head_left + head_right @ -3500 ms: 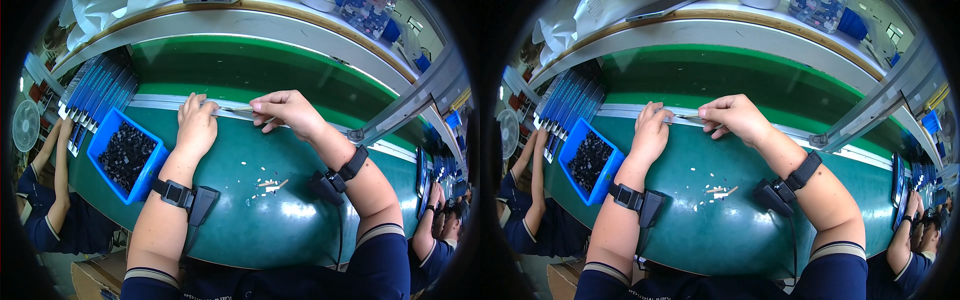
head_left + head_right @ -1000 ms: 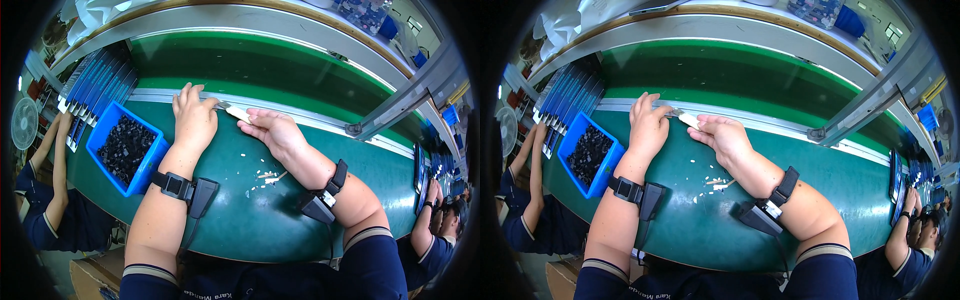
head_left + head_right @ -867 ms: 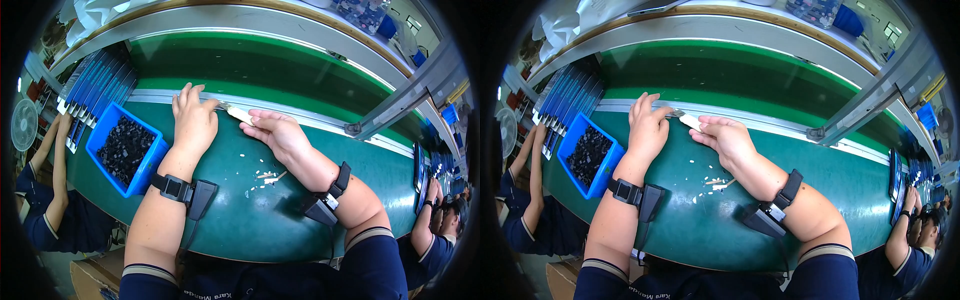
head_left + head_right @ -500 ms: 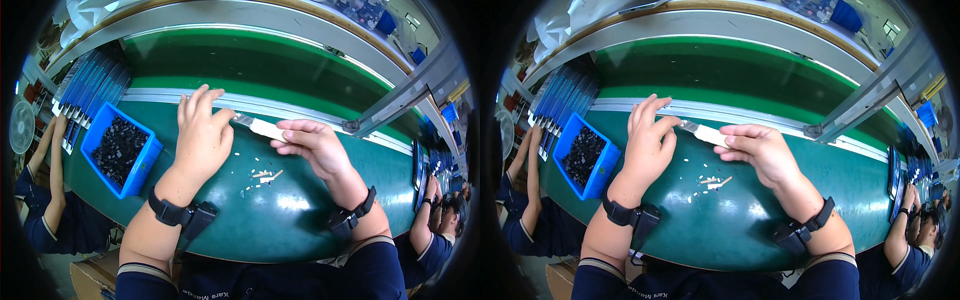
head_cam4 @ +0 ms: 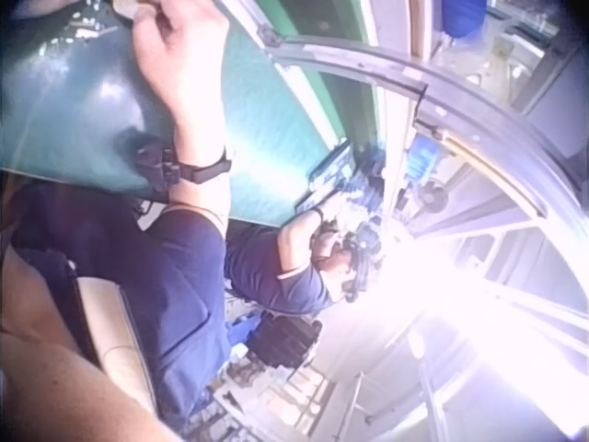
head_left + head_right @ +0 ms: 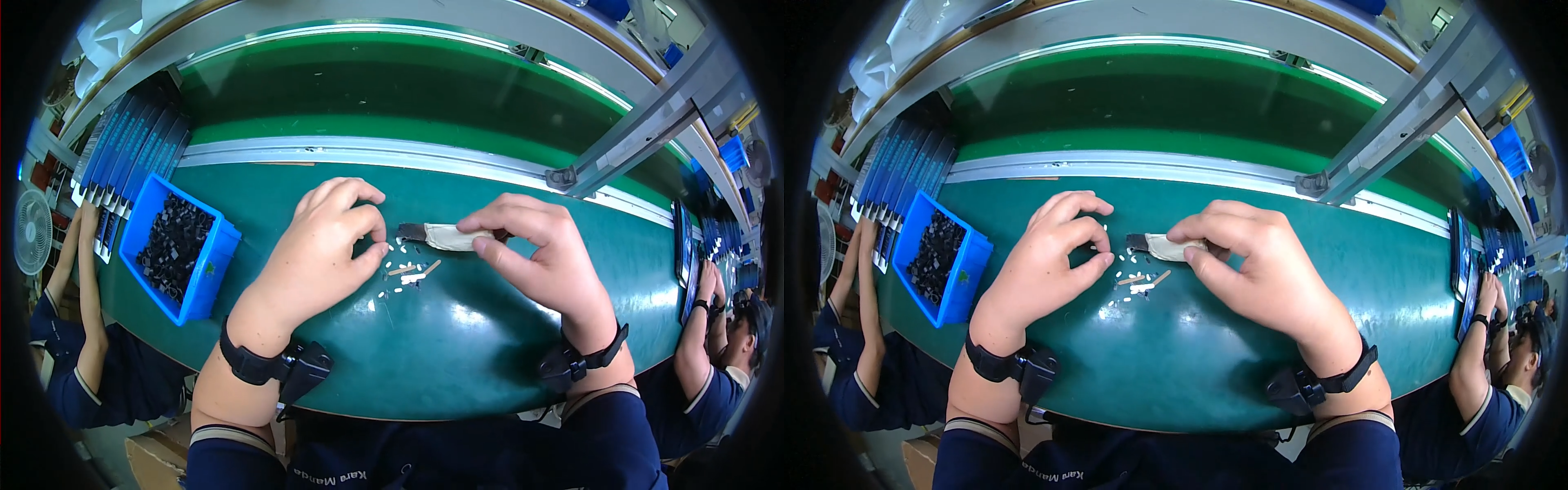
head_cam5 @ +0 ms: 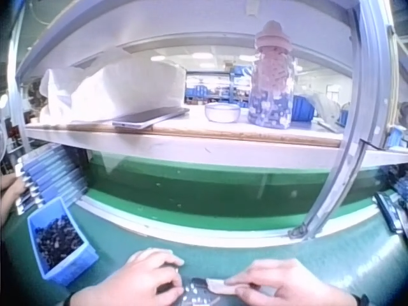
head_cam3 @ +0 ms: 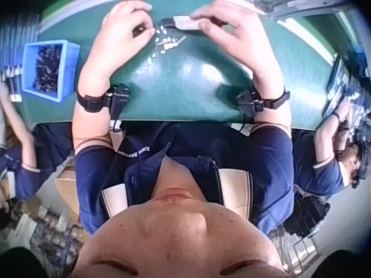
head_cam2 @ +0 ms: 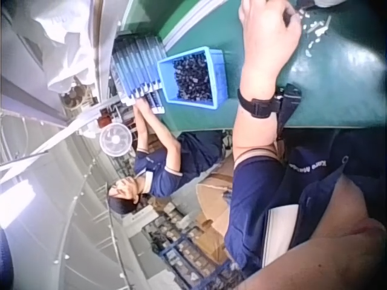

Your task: Scrape excess material off a small plastic component using a utility knife.

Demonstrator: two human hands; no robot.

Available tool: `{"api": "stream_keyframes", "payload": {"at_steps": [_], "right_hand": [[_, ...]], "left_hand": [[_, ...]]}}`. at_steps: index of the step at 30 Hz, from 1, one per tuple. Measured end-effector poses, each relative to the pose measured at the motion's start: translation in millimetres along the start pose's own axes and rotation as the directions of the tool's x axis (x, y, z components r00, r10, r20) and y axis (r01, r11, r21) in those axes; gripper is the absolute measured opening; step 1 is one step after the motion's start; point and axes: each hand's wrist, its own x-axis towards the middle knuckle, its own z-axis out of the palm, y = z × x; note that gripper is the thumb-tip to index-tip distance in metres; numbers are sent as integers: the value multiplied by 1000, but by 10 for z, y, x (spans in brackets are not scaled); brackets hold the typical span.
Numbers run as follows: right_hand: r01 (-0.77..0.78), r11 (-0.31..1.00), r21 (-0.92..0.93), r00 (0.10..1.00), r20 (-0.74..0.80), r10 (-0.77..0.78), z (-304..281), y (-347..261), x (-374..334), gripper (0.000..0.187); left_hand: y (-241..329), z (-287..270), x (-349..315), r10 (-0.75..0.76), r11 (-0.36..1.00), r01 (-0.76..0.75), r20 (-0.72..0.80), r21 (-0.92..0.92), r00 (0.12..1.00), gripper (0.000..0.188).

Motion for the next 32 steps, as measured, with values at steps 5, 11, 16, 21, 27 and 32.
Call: {"api": "stream_keyframes", "payload": {"at_steps": [5, 11, 16, 21, 27, 32], "right_hand": [[91, 994, -53, 996, -21, -92, 43, -36, -2, 17], [210, 971, -111, 970, -100, -222, 79, 46, 6, 17], [124, 984, -130, 987, -87, -136, 104, 165, 7, 19], [-60, 996, -68, 995, -87, 54, 83, 183, -8, 17], [-308, 946, 102, 950, -18, 311, 67, 284, -1, 20], [-452, 885, 114, 892, 76, 446, 39, 372, 4, 25]], "left_hand": [[-79, 35, 2, -20, 999, 20, 1, -29, 1000, 13], [-134, 31, 13, -33, 998, 30, -41, -55, 999, 8], [-236, 80, 32, -58, 997, 52, -117, -59, 991, 5], [-299, 86, 31, -116, 993, 115, -105, -23, 988, 14], [-444, 132, 39, -113, 994, 113, -86, 5, 990, 16], [-453, 132, 37, -123, 992, 121, -73, -23, 990, 17]]}}
